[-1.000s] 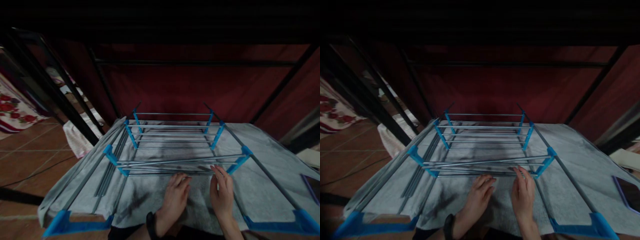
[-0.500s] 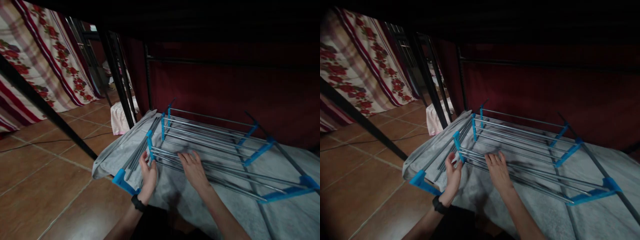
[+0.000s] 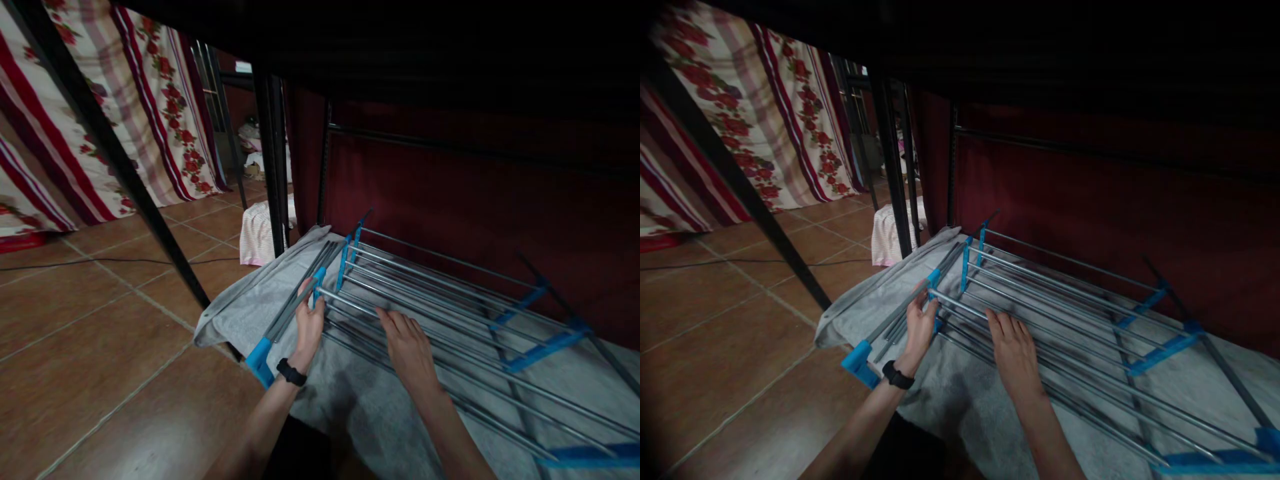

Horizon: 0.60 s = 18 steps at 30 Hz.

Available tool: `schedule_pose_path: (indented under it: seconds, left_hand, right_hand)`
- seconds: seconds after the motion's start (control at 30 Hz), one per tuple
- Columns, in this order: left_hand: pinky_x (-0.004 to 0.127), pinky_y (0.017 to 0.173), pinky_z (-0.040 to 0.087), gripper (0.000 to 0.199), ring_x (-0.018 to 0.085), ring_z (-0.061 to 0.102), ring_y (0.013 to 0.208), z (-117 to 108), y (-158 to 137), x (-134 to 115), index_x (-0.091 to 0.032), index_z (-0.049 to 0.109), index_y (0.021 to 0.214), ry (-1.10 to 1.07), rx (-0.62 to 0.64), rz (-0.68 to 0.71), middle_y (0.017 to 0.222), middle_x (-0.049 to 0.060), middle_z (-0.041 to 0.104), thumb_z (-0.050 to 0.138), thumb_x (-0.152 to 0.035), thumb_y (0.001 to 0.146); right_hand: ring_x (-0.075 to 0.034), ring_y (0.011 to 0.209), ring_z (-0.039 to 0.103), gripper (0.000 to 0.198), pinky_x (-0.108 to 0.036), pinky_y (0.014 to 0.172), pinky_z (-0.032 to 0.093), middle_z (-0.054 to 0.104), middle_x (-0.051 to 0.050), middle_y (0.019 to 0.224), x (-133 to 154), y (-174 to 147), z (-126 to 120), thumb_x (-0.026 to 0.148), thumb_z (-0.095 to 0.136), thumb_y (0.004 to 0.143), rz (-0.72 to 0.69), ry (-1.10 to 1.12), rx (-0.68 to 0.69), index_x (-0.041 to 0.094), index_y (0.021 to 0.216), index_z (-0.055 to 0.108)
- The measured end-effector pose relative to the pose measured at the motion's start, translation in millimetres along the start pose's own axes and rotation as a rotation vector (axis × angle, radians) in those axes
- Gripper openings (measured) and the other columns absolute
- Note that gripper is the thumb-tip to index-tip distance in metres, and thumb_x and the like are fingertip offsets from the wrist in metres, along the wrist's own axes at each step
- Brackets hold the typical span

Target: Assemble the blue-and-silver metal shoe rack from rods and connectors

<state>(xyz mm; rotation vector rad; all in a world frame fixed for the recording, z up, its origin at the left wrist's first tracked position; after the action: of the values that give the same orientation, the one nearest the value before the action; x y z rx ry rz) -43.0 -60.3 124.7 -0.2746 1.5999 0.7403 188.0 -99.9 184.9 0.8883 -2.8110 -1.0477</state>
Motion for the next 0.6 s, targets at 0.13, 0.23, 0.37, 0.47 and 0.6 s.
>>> schedule_pose_path:
  seconds: [0.13, 0.23, 0.37, 0.47, 0.6]
  left_hand:
    - [0.042, 0.124, 0.042, 0.047, 0.024, 0.057, 0.141, 3, 6, -11, -0.021, 0.061, 0.141, -0.088, 0.005, 0.036, 0.137, 0.01, 0.07, 0.056, -0.027, 0.094]
    - [0.042, 0.123, 0.043, 0.046, 0.024, 0.06, 0.136, 5, 7, -13, -0.021, 0.062, 0.14, -0.134, 0.005, 0.033, 0.135, 0.01, 0.071, 0.054, -0.028, 0.095]
    - [0.046, 0.129, 0.035, 0.041, 0.024, 0.055, 0.142, 10, 9, -10, -0.021, 0.066, 0.135, -0.181, 0.005, 0.062, 0.133, 0.01, 0.072, 0.053, -0.03, 0.097]
    - [0.047, 0.127, 0.037, 0.042, 0.024, 0.058, 0.138, 16, 11, -2, -0.02, 0.067, 0.134, -0.212, 0.013, 0.032, 0.129, 0.011, 0.074, 0.052, -0.031, 0.096]
    - [0.043, 0.124, 0.042, 0.046, 0.023, 0.063, 0.131, 17, 9, 5, -0.02, 0.066, 0.135, -0.265, 0.002, 0.036, 0.126, 0.009, 0.075, 0.049, -0.031, 0.094]
  right_hand:
    - [-0.023, 0.089, 0.065, 0.049, -0.04, 0.086, 0.048, 0.072, -0.008, 0.103, -2, 2, -3, -0.001, 0.048, 0.096, 0.002, 0.002, -0.006, 0.019, 0.139, 0.061]
    - [-0.024, 0.09, 0.065, 0.049, -0.04, 0.086, 0.048, 0.071, -0.007, 0.102, -2, 2, -3, -0.001, 0.048, 0.096, 0.002, 0.006, 0.003, 0.019, 0.139, 0.061]
    - [-0.023, 0.089, 0.065, 0.05, -0.039, 0.086, 0.048, 0.071, -0.006, 0.102, -2, 1, -4, -0.002, 0.048, 0.096, 0.006, 0.028, 0.004, 0.02, 0.139, 0.06]
    - [-0.023, 0.09, 0.065, 0.052, -0.039, 0.086, 0.049, 0.072, -0.006, 0.103, -2, 0, -4, -0.002, 0.048, 0.096, 0.004, 0.046, 0.013, 0.02, 0.141, 0.059]
    - [-0.023, 0.088, 0.065, 0.053, -0.04, 0.088, 0.05, 0.072, -0.006, 0.102, -3, -1, -3, -0.002, 0.047, 0.096, -0.004, 0.059, 0.005, 0.02, 0.142, 0.057]
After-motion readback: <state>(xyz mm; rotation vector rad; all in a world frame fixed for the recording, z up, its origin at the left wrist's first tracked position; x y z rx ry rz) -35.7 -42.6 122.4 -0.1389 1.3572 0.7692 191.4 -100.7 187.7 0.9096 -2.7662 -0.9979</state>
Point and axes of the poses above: each hand's wrist, its own y-axis towards the middle knuckle, its own z-axis out of the palm, x = y × z, the point moved 6 cm from there along y, towards the middle knuckle
